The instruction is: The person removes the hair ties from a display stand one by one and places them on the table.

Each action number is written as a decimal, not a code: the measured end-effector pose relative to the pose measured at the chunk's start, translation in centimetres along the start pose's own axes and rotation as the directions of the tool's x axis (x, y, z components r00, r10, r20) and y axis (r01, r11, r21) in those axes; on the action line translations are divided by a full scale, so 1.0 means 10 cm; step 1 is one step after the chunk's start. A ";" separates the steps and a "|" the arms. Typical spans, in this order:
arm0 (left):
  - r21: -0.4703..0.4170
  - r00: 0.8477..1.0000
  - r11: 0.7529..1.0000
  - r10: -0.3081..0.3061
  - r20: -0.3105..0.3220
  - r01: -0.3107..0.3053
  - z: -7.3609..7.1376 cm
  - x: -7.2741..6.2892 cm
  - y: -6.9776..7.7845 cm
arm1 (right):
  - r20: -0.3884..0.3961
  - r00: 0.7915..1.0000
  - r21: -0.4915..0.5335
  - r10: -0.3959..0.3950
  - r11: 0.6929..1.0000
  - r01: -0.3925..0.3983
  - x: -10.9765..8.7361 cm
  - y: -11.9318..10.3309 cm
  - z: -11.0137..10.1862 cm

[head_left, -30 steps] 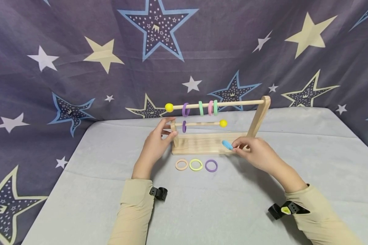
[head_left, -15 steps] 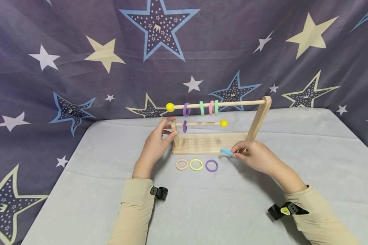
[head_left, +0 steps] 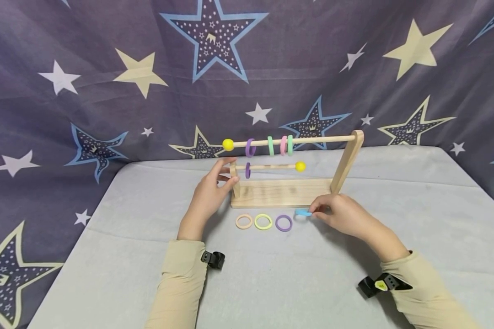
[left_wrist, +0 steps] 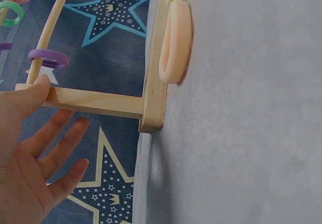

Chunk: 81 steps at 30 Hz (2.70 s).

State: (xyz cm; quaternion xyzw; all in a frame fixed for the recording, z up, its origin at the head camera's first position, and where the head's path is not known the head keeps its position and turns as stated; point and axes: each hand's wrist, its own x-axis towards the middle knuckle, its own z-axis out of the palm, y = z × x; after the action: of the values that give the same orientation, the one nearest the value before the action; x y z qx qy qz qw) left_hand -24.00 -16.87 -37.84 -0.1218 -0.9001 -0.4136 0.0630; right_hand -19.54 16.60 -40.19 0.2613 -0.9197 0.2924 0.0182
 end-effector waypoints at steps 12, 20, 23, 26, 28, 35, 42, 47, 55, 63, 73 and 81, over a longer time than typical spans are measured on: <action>0.001 1.000 1.000 -0.003 -0.003 0.003 0.00 0.00 0.00 | 0.050 0.999 0.001 0.000 1.000 0.000 -0.01 0.00 0.04; 0.002 1.000 1.000 -0.006 0.004 0.006 0.00 -0.01 0.00 | 0.067 0.998 0.009 0.000 1.000 -0.001 -0.01 0.00 0.04; 0.003 1.000 1.000 -0.006 0.007 0.006 0.00 0.00 0.00 | 0.071 0.997 0.015 -0.005 1.000 0.004 -0.02 0.01 0.04; 0.001 1.000 1.000 -0.005 0.009 0.005 0.00 0.00 0.01 | 0.072 0.997 0.007 -0.016 1.000 0.016 -0.02 0.01 0.05; 0.001 1.000 1.000 -0.005 0.009 0.005 0.00 0.00 0.01 | 0.072 0.997 -0.005 -0.027 1.000 0.027 -0.02 0.01 0.05; 0.001 1.000 1.000 0.002 0.010 -0.002 0.00 0.00 0.00 | 0.071 0.996 -0.013 -0.051 0.999 0.052 -0.02 0.01 0.06; 0.003 1.000 1.000 -0.002 0.014 0.002 -0.01 0.00 0.00 | 0.072 0.996 0.005 -0.052 0.999 0.052 -0.02 0.01 0.06; 0.002 1.000 1.000 0.002 0.016 -0.002 -0.01 0.00 0.00 | 0.081 0.996 0.023 -0.044 0.999 0.042 -0.02 0.03 0.06; 0.000 1.000 1.000 0.009 0.013 -0.009 -0.01 0.01 -0.02 | 0.105 0.994 0.137 0.007 0.990 -0.022 -0.03 0.05 0.03; 0.000 1.000 1.000 0.005 0.011 -0.005 0.00 0.01 -0.03 | 0.024 1.000 0.156 0.000 0.988 -0.004 -0.02 0.03 0.03; -0.004 1.000 1.000 0.005 0.012 -0.005 0.00 0.00 -0.02 | -0.076 0.997 0.208 0.021 0.978 -0.005 0.07 -0.13 0.18; -0.002 1.000 1.000 0.006 0.012 -0.006 0.01 -0.01 -0.02 | -0.159 0.987 0.211 0.003 0.977 0.030 0.18 -0.28 0.26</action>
State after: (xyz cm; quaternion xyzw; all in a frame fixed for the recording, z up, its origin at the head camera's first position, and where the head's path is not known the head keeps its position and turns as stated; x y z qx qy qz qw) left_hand -23.98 -16.95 -38.04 -0.1270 -0.8996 -0.4137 0.0585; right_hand -19.44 12.36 -40.51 0.2440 -0.8770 0.4089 0.0650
